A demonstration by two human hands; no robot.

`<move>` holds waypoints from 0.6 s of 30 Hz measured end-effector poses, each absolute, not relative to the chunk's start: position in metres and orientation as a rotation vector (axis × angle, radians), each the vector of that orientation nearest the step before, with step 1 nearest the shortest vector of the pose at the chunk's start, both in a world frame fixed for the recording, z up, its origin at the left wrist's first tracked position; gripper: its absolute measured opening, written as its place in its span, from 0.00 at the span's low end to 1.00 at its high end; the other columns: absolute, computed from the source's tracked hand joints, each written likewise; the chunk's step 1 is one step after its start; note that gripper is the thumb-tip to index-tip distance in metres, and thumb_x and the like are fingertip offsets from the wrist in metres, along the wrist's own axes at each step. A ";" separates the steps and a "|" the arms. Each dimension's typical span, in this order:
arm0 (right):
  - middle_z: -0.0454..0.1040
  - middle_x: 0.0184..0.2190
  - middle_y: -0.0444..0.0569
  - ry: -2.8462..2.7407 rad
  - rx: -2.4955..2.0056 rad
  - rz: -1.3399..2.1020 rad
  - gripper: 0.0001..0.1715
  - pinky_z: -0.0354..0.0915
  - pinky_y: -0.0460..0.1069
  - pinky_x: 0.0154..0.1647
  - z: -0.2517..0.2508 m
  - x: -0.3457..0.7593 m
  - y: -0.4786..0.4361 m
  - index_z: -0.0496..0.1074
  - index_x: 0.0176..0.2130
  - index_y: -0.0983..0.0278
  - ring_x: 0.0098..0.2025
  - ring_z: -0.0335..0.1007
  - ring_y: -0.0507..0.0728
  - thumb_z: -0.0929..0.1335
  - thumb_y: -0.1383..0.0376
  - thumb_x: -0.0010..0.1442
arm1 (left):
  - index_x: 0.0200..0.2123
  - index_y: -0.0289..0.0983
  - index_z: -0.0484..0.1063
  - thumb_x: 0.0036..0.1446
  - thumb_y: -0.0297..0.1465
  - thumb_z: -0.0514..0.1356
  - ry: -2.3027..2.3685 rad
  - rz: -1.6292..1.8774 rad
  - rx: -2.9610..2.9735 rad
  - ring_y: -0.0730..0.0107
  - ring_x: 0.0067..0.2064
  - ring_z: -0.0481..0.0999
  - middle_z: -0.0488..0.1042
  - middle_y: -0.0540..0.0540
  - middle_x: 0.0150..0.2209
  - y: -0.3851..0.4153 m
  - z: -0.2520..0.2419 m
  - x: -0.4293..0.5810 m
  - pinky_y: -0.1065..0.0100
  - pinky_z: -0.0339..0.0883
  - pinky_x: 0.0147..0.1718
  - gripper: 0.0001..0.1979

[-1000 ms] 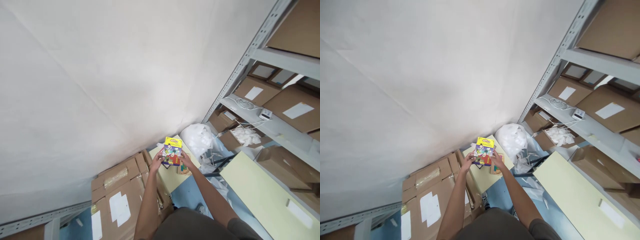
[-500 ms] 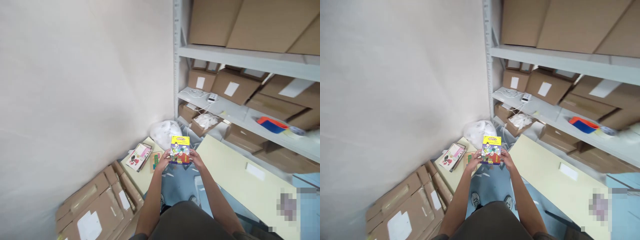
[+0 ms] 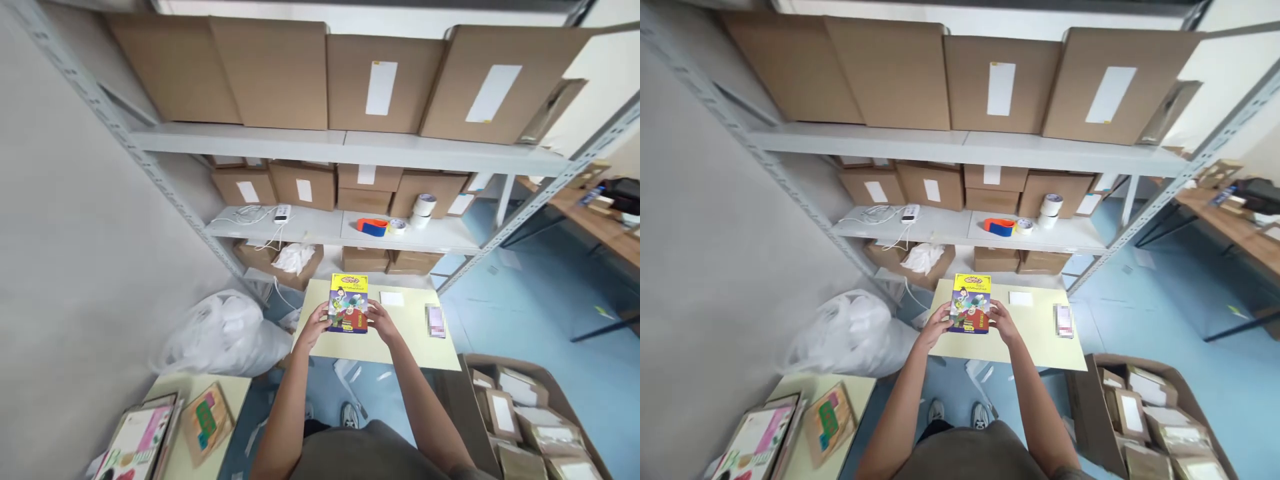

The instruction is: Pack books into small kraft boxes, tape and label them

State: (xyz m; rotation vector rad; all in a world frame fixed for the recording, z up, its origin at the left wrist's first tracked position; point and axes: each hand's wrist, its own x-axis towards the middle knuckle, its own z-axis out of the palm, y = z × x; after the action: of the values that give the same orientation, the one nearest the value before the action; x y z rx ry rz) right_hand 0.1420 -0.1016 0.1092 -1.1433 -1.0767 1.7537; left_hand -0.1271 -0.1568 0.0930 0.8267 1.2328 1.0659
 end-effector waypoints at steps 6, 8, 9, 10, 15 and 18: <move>0.84 0.47 0.49 -0.857 -1.075 1.761 0.34 0.75 0.55 0.41 0.117 0.154 -0.101 0.70 0.51 0.53 0.50 0.81 0.66 0.80 0.54 0.47 | 0.66 0.43 0.68 0.47 0.33 0.75 1.061 1.014 0.797 0.58 0.51 0.80 0.76 0.39 0.55 -0.119 0.096 -0.113 0.64 0.73 0.46 0.42; 0.84 0.46 0.49 -0.803 -1.054 1.760 0.35 0.75 0.55 0.40 0.121 0.150 -0.099 0.69 0.50 0.53 0.48 0.82 0.67 0.81 0.55 0.46 | 0.65 0.43 0.69 0.47 0.32 0.75 1.055 0.999 0.820 0.59 0.49 0.81 0.77 0.39 0.55 -0.106 0.096 -0.116 0.63 0.74 0.46 0.41; 0.85 0.45 0.49 -0.793 -1.048 1.750 0.35 0.75 0.55 0.40 0.122 0.147 -0.098 0.68 0.50 0.54 0.47 0.82 0.67 0.81 0.56 0.45 | 0.65 0.42 0.71 0.47 0.31 0.75 1.100 1.004 0.845 0.59 0.48 0.81 0.77 0.39 0.54 -0.098 0.095 -0.118 0.62 0.74 0.46 0.40; 0.85 0.45 0.50 -0.794 -1.048 1.731 0.35 0.75 0.56 0.40 0.122 0.143 -0.096 0.68 0.50 0.54 0.46 0.83 0.67 0.81 0.56 0.46 | 0.63 0.41 0.72 0.46 0.30 0.75 1.177 1.024 0.880 0.59 0.48 0.81 0.77 0.39 0.54 -0.091 0.095 -0.119 0.61 0.74 0.47 0.39; 0.84 0.45 0.51 -0.884 -1.135 1.484 0.33 0.77 0.60 0.43 0.115 0.108 -0.089 0.69 0.49 0.55 0.45 0.82 0.67 0.80 0.53 0.48 | 0.56 0.41 0.80 0.52 0.32 0.73 1.300 1.104 1.131 0.58 0.49 0.81 0.81 0.39 0.51 -0.062 0.097 -0.105 0.58 0.74 0.52 0.26; 0.83 0.49 0.52 -1.071 -1.165 1.294 0.28 0.78 0.60 0.47 0.109 0.081 -0.088 0.73 0.52 0.56 0.48 0.81 0.66 0.77 0.54 0.53 | 0.59 0.39 0.78 0.52 0.35 0.73 1.049 1.069 1.150 0.56 0.50 0.82 0.81 0.39 0.54 -0.060 0.099 -0.083 0.57 0.75 0.53 0.29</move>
State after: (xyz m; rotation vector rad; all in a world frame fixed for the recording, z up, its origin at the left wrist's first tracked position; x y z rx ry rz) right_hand 0.0807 -0.0884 0.1085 -1.1653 -1.0715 1.2943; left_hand -0.0826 -0.0599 0.0995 1.1496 1.0490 1.0694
